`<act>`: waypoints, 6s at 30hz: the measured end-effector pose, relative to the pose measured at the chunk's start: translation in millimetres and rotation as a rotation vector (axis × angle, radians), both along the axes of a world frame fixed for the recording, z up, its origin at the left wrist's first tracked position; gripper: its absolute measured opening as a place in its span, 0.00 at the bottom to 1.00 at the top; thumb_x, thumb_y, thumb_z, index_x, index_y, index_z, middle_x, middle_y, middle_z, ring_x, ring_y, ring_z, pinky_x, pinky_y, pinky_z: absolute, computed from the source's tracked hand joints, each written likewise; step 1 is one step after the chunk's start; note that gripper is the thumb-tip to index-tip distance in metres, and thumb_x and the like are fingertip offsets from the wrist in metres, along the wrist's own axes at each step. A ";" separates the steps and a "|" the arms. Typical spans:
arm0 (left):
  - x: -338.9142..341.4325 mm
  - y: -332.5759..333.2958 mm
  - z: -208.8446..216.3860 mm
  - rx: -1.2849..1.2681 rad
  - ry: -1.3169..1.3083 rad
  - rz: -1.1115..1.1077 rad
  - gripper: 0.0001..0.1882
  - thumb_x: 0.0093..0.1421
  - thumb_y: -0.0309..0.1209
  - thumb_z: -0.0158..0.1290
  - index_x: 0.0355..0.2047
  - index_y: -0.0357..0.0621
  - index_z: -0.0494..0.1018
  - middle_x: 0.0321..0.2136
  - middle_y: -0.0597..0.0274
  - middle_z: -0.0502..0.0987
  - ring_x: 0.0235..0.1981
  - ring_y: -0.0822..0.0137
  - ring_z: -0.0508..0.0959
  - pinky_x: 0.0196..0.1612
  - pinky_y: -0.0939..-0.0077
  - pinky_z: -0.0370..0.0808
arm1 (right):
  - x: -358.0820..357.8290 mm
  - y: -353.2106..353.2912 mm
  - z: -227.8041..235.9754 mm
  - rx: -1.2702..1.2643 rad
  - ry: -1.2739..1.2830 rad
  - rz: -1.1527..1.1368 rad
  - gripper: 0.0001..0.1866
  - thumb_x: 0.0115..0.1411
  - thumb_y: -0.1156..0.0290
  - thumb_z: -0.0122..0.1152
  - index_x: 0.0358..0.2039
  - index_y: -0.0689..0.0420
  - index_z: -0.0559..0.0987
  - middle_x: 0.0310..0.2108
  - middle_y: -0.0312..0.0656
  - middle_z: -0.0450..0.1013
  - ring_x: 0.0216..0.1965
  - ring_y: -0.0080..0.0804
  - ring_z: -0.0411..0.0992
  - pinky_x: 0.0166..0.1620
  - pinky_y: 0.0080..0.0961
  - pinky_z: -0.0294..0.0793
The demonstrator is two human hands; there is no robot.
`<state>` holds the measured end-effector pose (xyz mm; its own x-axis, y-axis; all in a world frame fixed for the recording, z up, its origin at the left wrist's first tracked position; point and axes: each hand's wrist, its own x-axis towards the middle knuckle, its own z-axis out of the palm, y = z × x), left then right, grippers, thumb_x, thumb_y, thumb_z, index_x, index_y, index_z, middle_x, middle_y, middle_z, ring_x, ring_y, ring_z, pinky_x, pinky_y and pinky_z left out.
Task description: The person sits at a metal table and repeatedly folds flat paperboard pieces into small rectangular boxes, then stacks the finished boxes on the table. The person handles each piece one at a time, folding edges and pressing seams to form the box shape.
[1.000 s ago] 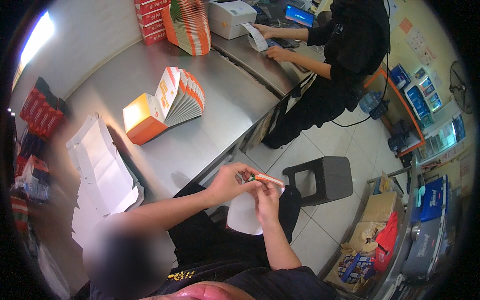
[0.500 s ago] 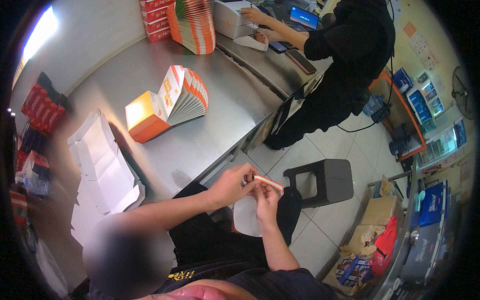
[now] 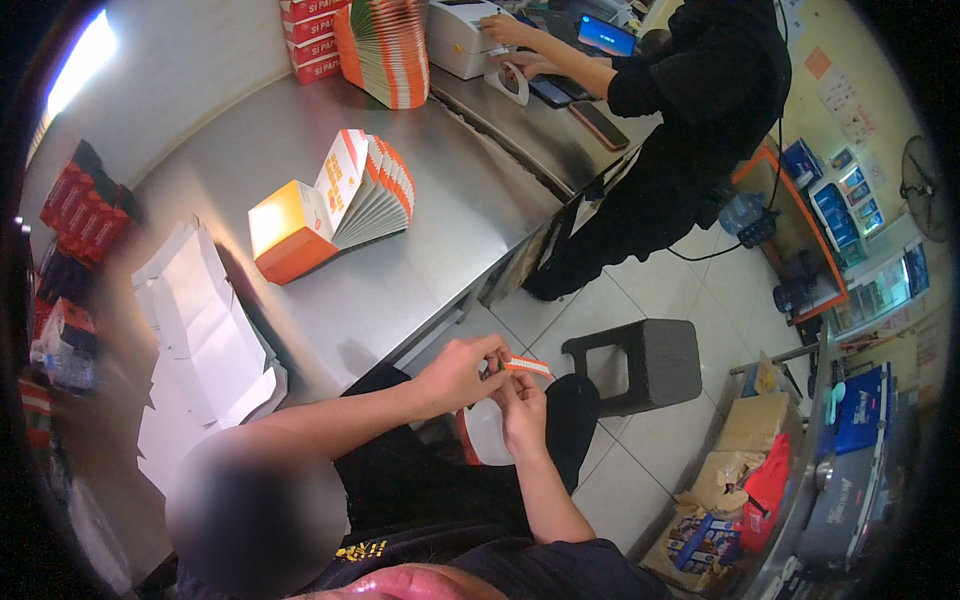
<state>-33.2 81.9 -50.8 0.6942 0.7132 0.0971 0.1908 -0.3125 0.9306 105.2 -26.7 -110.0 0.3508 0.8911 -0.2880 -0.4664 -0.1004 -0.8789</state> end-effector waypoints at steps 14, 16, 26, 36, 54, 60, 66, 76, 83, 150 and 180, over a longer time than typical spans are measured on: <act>2.2 -4.1 -11.3 0.153 -0.014 -0.010 0.15 0.57 0.29 0.62 0.44 0.44 0.75 0.30 0.55 0.78 0.29 0.51 0.81 0.35 0.59 0.78 | 10.6 -2.3 -19.6 0.030 0.056 0.012 0.11 0.71 0.70 0.60 0.51 0.59 0.77 0.48 0.39 0.79 0.49 0.27 0.78 0.54 0.29 0.75; 2.1 -5.8 -11.3 0.158 0.005 0.001 0.15 0.57 0.29 0.63 0.45 0.44 0.75 0.30 0.55 0.78 0.30 0.50 0.81 0.35 0.59 0.79 | 3.4 -0.2 -18.0 0.014 0.071 -0.026 0.11 0.72 0.70 0.60 0.52 0.59 0.76 0.49 0.38 0.78 0.49 0.27 0.77 0.54 0.29 0.76; 0.8 3.0 -5.7 0.054 0.027 -0.027 0.17 0.57 0.29 0.64 0.47 0.45 0.75 0.32 0.54 0.78 0.34 0.52 0.81 0.40 0.59 0.79 | 15.3 0.3 -5.5 -0.122 -0.157 0.141 0.11 0.73 0.70 0.58 0.50 0.63 0.79 0.41 0.42 0.81 0.38 0.25 0.80 0.39 0.23 0.80; 6.5 10.9 -1.0 -0.303 -0.124 0.038 0.25 0.62 0.34 0.66 0.57 0.43 0.72 0.49 0.55 0.80 0.43 0.63 0.81 0.49 0.66 0.80 | 89.7 -13.2 16.9 -0.019 -0.484 -0.276 0.13 0.70 0.61 0.65 0.46 0.57 0.78 0.37 0.31 0.76 0.35 0.14 0.71 0.36 0.14 0.70; 3.5 7.9 -2.7 -0.410 -0.004 0.002 0.21 0.60 0.44 0.69 0.39 0.34 0.84 0.28 0.60 0.85 0.30 0.76 0.81 0.37 0.76 0.76 | 43.6 3.1 7.4 0.010 -0.110 0.047 0.19 0.73 0.57 0.59 0.46 0.62 0.82 0.36 0.37 0.81 0.33 0.20 0.79 0.38 0.20 0.79; 2.8 11.2 12.5 -0.340 0.014 0.133 0.24 0.63 0.47 0.66 0.32 0.32 0.83 0.20 0.67 0.79 0.23 0.81 0.73 0.27 0.76 0.71 | 32.2 16.6 32.5 0.024 -0.198 -0.043 0.23 0.77 0.55 0.51 0.50 0.65 0.81 0.40 0.41 0.82 0.37 0.22 0.79 0.42 0.21 0.79; 11.2 13.2 -19.9 -0.411 0.044 -0.047 0.25 0.69 0.48 0.59 0.31 0.33 0.84 0.21 0.65 0.82 0.24 0.81 0.75 0.29 0.75 0.74 | 31.4 39.8 78.4 0.080 -0.011 -0.219 0.29 0.78 0.50 0.45 0.55 0.67 0.76 0.47 0.49 0.80 0.43 0.32 0.81 0.47 0.29 0.82; 4.8 19.5 4.6 -0.358 0.148 0.030 0.29 0.72 0.49 0.54 0.31 0.30 0.81 0.19 0.58 0.79 0.22 0.74 0.76 0.30 0.70 0.73 | 51.4 27.0 46.3 0.152 -0.149 -0.122 0.29 0.78 0.50 0.44 0.52 0.68 0.78 0.46 0.42 0.80 0.45 0.23 0.78 0.52 0.26 0.76; 9.5 17.9 6.9 -0.338 -0.100 0.049 0.22 0.75 0.44 0.52 0.39 0.33 0.80 0.26 0.69 0.77 0.29 0.83 0.72 0.32 0.79 0.71 | 40.8 7.9 34.5 0.040 -0.567 -0.106 0.30 0.77 0.48 0.48 0.38 0.66 0.82 0.33 0.34 0.80 0.35 0.16 0.72 0.41 0.21 0.72; 18.0 -54.3 19.1 0.458 0.259 0.256 0.58 0.40 0.44 0.77 0.68 0.41 0.58 0.68 0.51 0.61 0.67 0.49 0.64 0.61 0.50 0.65 | 28.5 -27.6 28.3 0.087 -0.661 -0.025 0.21 0.61 0.70 0.74 0.47 0.62 0.72 0.42 0.45 0.76 0.38 0.31 0.81 0.38 0.25 0.81; -207.3 216.9 128.2 0.071 0.804 0.107 0.71 0.46 0.42 0.75 0.78 0.46 0.36 0.66 0.52 0.68 0.67 0.59 0.66 0.69 0.68 0.61 | 62.1 -38.1 -150.4 -0.320 -0.390 0.429 0.19 0.68 0.56 0.66 0.50 0.57 0.79 0.39 0.40 0.78 0.35 0.28 0.80 0.35 0.26 0.78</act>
